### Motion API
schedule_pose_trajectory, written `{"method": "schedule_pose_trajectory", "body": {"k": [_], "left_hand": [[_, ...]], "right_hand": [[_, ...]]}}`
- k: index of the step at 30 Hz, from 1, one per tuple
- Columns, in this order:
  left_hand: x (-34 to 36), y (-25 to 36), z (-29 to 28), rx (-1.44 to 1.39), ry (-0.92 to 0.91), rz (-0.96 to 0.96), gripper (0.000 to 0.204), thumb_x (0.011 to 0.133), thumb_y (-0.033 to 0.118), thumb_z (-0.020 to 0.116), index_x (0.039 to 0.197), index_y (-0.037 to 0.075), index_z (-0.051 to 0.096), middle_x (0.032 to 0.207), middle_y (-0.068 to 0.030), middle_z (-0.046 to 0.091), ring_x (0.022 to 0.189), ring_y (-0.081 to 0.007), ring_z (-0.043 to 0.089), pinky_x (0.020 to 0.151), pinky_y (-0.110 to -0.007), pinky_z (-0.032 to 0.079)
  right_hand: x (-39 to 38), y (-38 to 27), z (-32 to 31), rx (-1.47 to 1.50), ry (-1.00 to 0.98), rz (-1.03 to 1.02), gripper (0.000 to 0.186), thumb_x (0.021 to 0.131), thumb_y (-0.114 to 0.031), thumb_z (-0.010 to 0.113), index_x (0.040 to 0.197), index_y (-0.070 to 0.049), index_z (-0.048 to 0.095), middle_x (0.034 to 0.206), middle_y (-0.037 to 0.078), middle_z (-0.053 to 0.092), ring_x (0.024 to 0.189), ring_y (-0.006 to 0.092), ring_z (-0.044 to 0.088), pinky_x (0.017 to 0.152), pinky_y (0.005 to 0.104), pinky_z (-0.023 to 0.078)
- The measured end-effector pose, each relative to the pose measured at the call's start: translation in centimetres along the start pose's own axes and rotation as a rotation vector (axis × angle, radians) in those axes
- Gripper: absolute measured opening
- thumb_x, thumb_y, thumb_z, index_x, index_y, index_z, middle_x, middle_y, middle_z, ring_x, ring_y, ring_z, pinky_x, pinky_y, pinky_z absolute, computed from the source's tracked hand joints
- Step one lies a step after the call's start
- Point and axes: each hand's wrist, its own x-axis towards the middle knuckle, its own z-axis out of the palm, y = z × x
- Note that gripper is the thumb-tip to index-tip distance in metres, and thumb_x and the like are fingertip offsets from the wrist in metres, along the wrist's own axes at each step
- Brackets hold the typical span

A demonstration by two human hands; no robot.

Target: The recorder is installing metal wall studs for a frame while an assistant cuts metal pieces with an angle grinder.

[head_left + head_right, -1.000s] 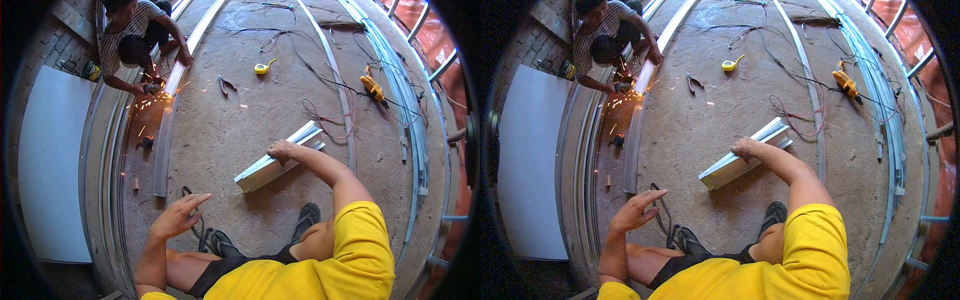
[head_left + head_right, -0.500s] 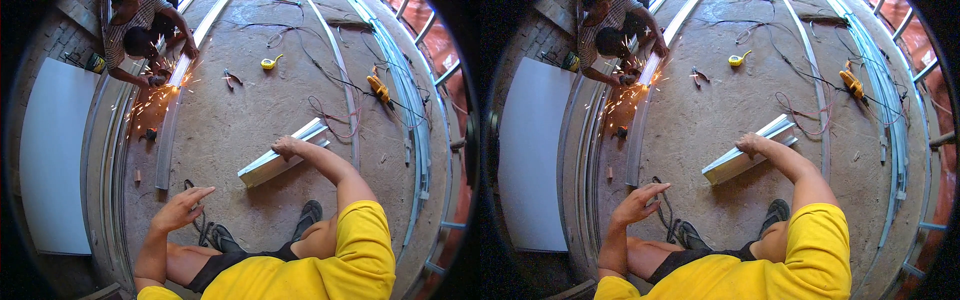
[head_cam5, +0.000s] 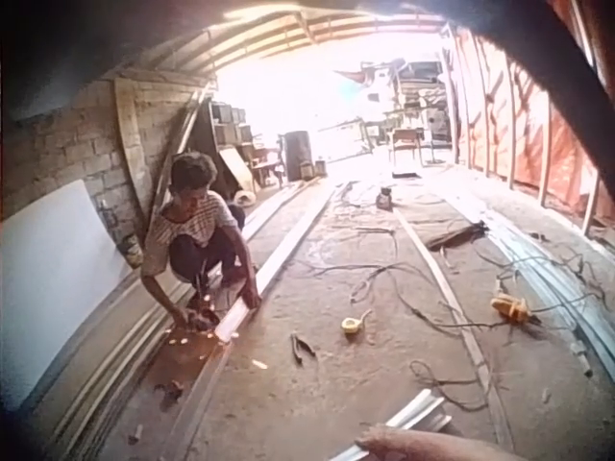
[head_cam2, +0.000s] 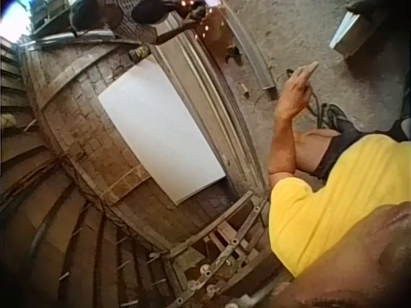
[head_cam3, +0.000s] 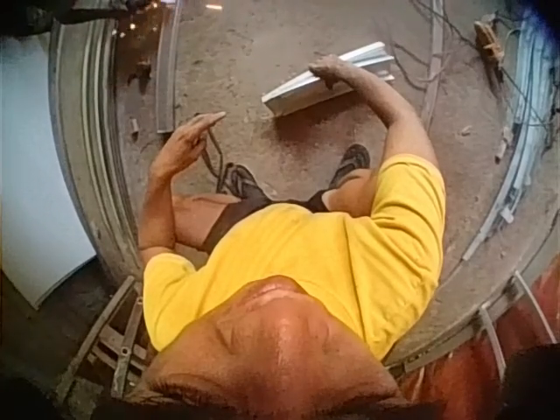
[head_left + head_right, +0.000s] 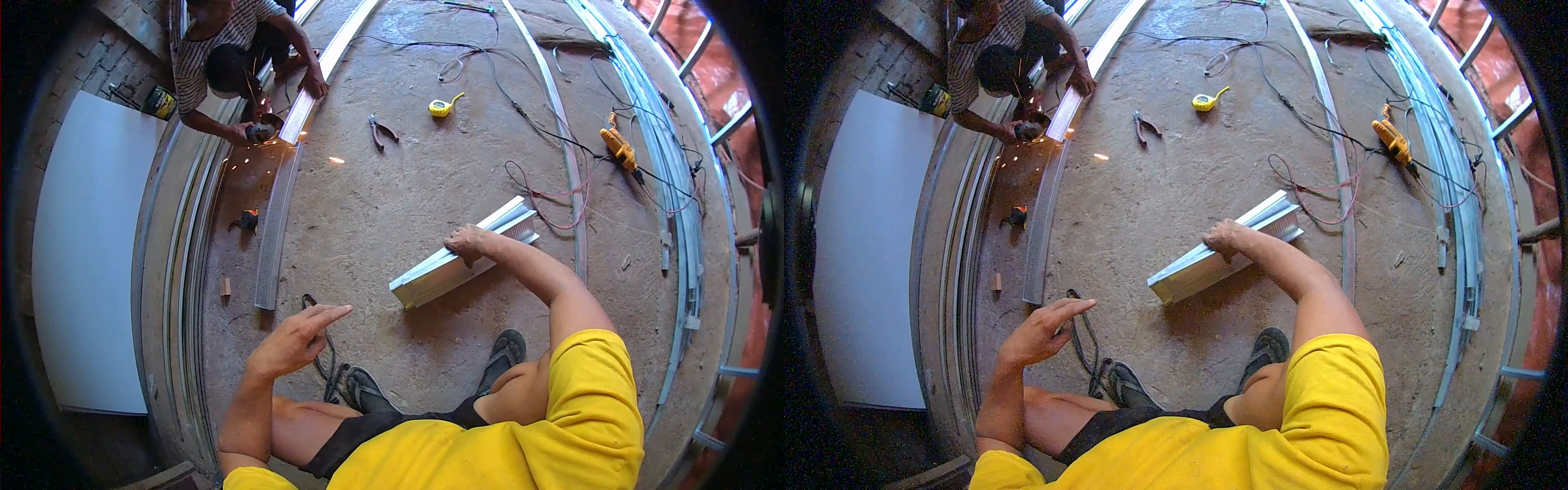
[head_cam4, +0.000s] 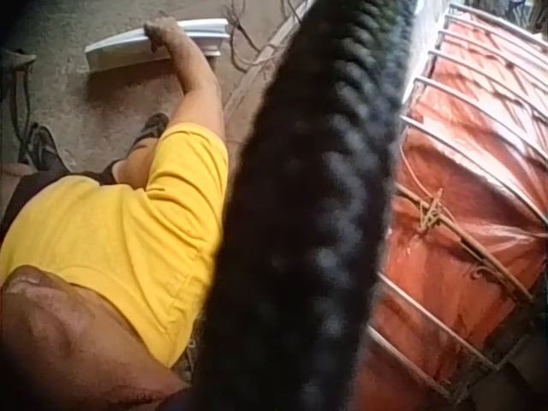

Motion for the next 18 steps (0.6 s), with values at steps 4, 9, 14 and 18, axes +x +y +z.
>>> {"method": "schedule_pose_trajectory", "body": {"k": [4,9,14,18], "left_hand": [[-0.14,-0.06,0.01,-0.015,-0.025,-0.028,0.066,0.074,-0.012,0.051,0.133,0.016,0.042,0.124,-0.0147,0.050,0.105,-0.0323,0.055,0.085,-0.034,0.049],[-0.45,-0.27,0.02,0.007,-0.010,-0.023,0.066,0.074,-0.012,0.051,0.133,0.017,0.042,0.126,-0.0137,0.050,0.106,-0.0314,0.054,0.085,-0.034,0.049],[-0.53,-0.14,-0.19,0.018,-0.005,-0.020,0.067,0.074,-0.013,0.051,0.133,0.018,0.042,0.126,-0.0135,0.050,0.108,-0.0310,0.054,0.086,-0.034,0.049],[-0.35,-0.26,-0.30,0.001,0.013,0.016,0.067,0.074,-0.013,0.050,0.133,0.018,0.042,0.125,-0.0132,0.050,0.107,-0.0304,0.054,0.085,-0.033,0.049]], "right_hand": [[-0.22,0.08,0.26,-0.024,0.066,-0.012,0.066,0.054,-0.030,0.084,0.105,-0.005,0.051,0.099,0.015,0.062,0.094,0.0317,0.061,0.077,0.0420,0.050],[-0.29,-0.15,-0.05,0.041,0.019,0.006,0.064,0.055,-0.028,0.082,0.105,-0.006,0.050,0.101,0.016,0.058,0.099,0.0332,0.056,0.081,0.0433,0.047],[-0.39,-0.14,-0.24,-0.025,0.054,-0.019,0.066,0.057,-0.030,0.083,0.108,-0.005,0.050,0.100,0.017,0.062,0.095,0.0323,0.061,0.077,0.0424,0.051],[-0.24,0.17,-0.04,-0.045,0.029,-0.003,0.067,0.058,-0.031,0.082,0.110,-0.004,0.048,0.101,0.017,0.061,0.095,0.0332,0.060,0.078,0.0428,0.050]]}}
